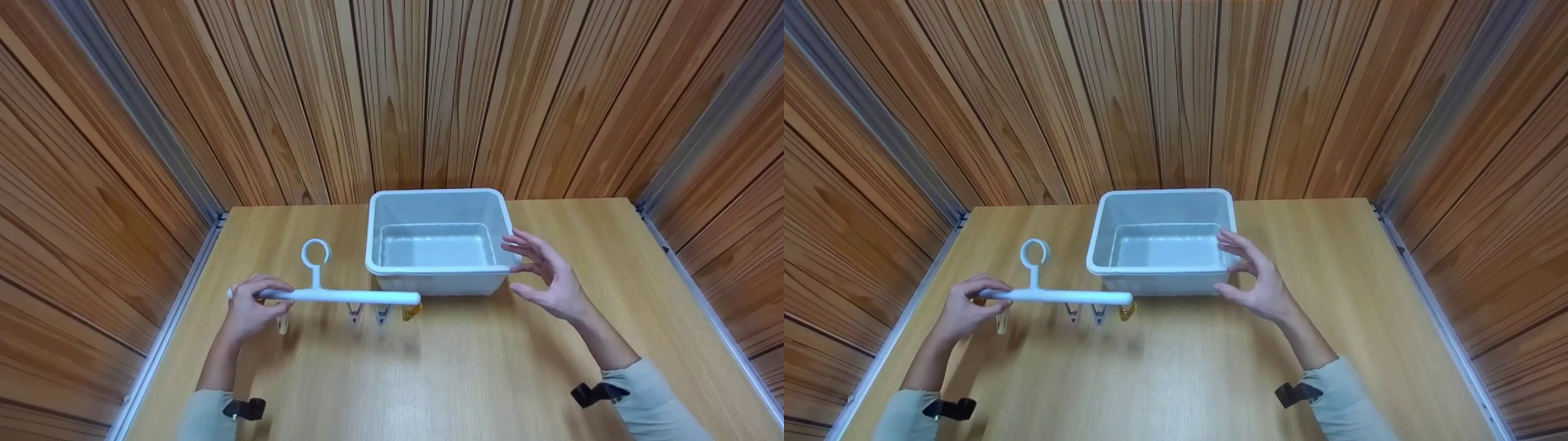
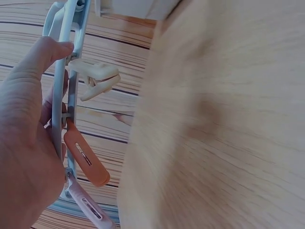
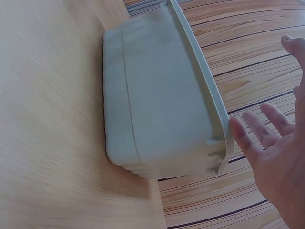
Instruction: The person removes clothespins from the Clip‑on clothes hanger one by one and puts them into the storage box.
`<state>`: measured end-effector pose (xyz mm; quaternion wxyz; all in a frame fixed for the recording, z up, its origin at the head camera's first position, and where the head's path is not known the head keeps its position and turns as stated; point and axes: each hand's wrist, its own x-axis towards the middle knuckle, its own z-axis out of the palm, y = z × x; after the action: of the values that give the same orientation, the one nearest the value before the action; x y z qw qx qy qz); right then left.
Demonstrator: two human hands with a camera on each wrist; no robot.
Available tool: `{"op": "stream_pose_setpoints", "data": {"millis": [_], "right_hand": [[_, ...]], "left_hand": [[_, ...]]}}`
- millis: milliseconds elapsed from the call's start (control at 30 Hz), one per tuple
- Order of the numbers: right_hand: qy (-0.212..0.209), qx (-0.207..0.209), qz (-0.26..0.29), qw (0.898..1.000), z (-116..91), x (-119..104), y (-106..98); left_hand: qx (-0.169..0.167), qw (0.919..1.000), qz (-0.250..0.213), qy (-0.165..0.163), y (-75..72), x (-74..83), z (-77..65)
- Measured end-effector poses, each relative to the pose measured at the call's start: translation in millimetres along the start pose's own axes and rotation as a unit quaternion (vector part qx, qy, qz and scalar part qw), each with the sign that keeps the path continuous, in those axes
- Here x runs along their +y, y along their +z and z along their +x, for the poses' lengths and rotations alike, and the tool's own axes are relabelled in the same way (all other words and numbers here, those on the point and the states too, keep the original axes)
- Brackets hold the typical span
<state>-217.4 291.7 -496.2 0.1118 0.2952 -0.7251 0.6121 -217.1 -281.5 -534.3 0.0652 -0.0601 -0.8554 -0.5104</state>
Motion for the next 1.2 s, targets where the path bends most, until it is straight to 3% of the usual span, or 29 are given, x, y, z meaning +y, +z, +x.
{"op": "stream_pose_setpoints", "data": {"millis": [367,633,1200], "right_hand": [[-0.027,-0.026,0.022,0.999,-5,-1,4],[-0.037,-0.017,0.061,0.997,-8,0,11],[-0.055,-0.011,0.120,0.991,-9,4,28]], "left_hand": [[-0.013,0.9991,-0.041,-0.003,-1.4,19.4,2.8],[0.003,0.9975,-0.066,0.024,3.3,29.1,6.0],[0.032,0.9947,-0.070,0.069,24.0,52.9,10.6]]}}
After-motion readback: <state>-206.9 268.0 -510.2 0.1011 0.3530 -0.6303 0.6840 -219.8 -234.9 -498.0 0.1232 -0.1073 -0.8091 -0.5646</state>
